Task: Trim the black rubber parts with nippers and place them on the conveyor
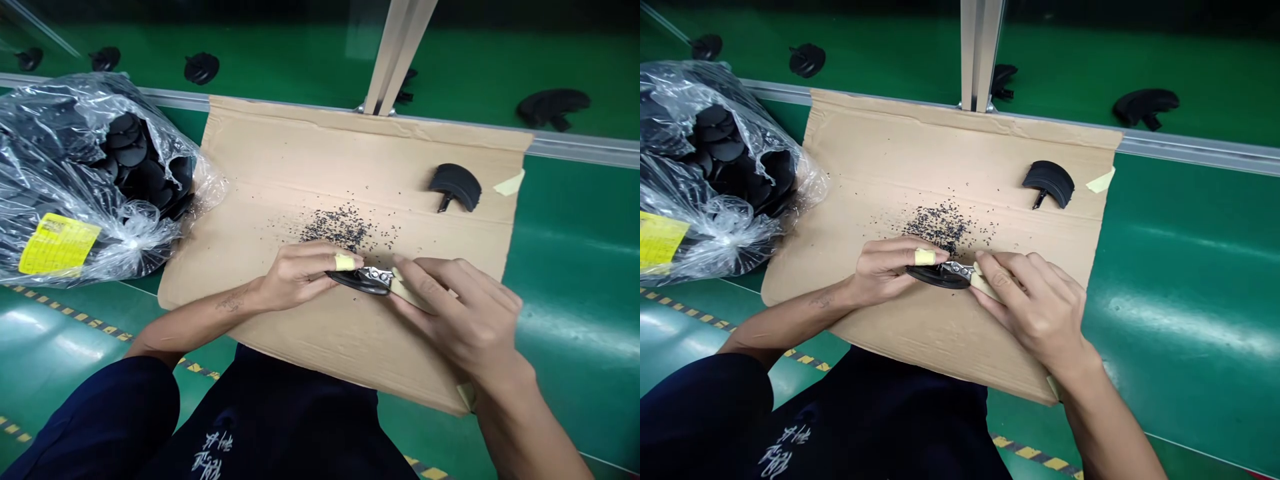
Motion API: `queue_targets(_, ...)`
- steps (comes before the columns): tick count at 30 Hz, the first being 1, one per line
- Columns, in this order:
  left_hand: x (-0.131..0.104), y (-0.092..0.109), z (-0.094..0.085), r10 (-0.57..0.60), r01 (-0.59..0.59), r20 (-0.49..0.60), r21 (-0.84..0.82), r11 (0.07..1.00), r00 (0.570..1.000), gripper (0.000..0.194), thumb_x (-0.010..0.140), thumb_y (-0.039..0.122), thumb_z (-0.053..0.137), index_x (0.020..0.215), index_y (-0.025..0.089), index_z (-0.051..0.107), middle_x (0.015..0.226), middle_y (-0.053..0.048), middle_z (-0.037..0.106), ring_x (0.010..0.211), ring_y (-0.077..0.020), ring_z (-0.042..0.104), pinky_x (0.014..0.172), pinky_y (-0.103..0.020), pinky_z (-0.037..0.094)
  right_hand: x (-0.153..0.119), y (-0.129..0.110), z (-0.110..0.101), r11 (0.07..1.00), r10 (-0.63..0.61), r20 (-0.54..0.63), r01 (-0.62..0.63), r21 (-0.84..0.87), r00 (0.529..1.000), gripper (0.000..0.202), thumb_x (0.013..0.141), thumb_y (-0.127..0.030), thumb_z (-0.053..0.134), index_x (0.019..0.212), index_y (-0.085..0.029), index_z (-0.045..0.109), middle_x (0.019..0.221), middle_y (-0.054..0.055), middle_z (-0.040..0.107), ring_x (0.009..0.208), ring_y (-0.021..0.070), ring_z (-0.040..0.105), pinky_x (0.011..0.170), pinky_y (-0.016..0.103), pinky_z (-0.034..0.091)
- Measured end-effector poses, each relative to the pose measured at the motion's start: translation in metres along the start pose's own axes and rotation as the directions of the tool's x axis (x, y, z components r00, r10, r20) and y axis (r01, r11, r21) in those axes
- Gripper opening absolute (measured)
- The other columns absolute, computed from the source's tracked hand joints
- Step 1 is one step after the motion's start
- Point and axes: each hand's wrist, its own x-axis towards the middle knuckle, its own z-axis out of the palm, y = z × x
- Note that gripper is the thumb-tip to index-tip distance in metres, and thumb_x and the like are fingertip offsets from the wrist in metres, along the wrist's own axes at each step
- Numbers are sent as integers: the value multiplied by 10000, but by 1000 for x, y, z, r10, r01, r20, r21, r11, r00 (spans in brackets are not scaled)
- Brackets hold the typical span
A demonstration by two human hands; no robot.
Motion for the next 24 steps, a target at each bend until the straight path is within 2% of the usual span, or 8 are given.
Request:
queue_targets(4,-1,0,-2,-13,13,53,6,1000,999,308,913,109,704,1209,188,735,1076,-102,807,1004,-158,776,854,-281,659,2,-3,-5,992,-71,1,71,-104,997,199,935,-280,720,1074,-138,710,791,31,757,602,134,558,532,296,389)
queue_targets(7,-1,-1,-3,-9,8,86,13,1000,996,299,907,111,711,1200,164,740,1059,-117,809,988,-161,780,852,-276,660,0,-2,-5,993,-72,7,73,-89,997,186,927,-246,726,1085,-149,714,795,18,764,583,127,557,511,293,383)
queue_targets(10,0,-1,-4,-2,3,95,-12,1000,996,342,898,107,720,1236,162,727,1074,-131,806,983,-165,781,851,-275,661,-2,2,-1,984,23,65,-34,174,998,243,932,-231,709,1171,-183,707,930,50,787,704,161,675,594,288,502)
queue_targets(13,2,0,-4,-16,19,77,-31,999,997,334,905,128,721,1234,181,729,1085,-119,806,985,-166,781,843,-277,662,0,4,3,812,146,183,-223,539,972,309,942,-252,684,1251,-240,697,1085,73,779,913,205,745,755,323,602)
queue_targets(15,3,2,-4,-16,18,55,-38,999,998,307,904,139,727,1210,167,738,1074,-120,807,985,-164,780,846,-264,660,2,4,4,702,193,245,-308,643,950,312,936,-271,691,1247,-256,709,1109,77,774,951,214,749,784,336,618)
queue_targets(16,4,3,-4,-16,17,46,-39,999,999,299,900,145,733,1198,155,743,1065,-123,807,980,-160,780,849,-253,658,2,4,4,680,208,261,-331,654,943,304,931,-277,698,1233,-256,719,1106,79,775,946,214,749,784,337,620)
queue_targets(20,4,4,-4,-23,24,42,-29,999,999,310,888,175,752,1197,141,745,1058,-125,806,986,-161,781,868,-244,658,3,5,2,686,235,258,-347,639,937,301,920,-258,713,1220,-247,729,1108,87,770,975,220,745,822,346,625)
queue_targets(24,4,4,-6,-40,40,52,-11,999,998,307,903,187,738,1209,159,740,1079,-118,804,1008,-167,778,880,-266,663,0,6,0,745,206,180,-273,608,962,378,897,-233,740,1271,-265,694,1138,82,760,994,226,746,839,368,636)
